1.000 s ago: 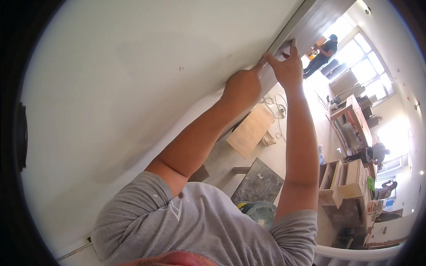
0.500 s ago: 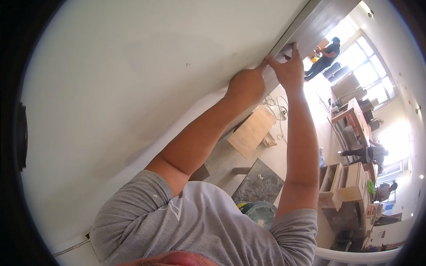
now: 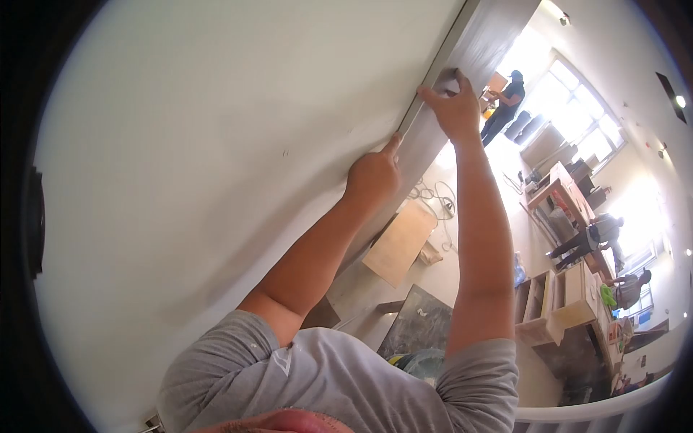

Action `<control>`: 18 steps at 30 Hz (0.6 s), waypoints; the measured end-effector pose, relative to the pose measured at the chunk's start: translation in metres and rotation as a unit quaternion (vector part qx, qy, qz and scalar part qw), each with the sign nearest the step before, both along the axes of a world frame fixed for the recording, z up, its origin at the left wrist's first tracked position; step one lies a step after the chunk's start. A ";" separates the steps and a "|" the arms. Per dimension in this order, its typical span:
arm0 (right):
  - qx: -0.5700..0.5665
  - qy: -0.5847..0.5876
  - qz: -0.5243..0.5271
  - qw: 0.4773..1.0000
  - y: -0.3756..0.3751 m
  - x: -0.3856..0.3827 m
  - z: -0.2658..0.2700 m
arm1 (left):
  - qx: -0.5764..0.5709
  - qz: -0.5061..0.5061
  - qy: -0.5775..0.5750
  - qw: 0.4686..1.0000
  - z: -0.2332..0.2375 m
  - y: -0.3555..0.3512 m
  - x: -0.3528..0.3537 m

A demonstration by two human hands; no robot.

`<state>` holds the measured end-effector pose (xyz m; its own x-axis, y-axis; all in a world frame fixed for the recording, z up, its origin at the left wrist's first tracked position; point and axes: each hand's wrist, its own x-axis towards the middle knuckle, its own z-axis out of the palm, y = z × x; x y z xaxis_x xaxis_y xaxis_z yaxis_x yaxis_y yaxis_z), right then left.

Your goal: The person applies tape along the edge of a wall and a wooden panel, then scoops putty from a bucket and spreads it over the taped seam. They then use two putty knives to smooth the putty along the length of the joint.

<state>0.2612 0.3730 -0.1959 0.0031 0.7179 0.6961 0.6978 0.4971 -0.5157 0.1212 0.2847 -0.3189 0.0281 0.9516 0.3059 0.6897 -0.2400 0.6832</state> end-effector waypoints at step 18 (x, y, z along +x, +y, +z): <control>-0.020 -0.040 0.000 0.999 -0.014 -0.001 -0.071 | 0.150 0.038 -0.027 0.988 -0.027 0.005 0.010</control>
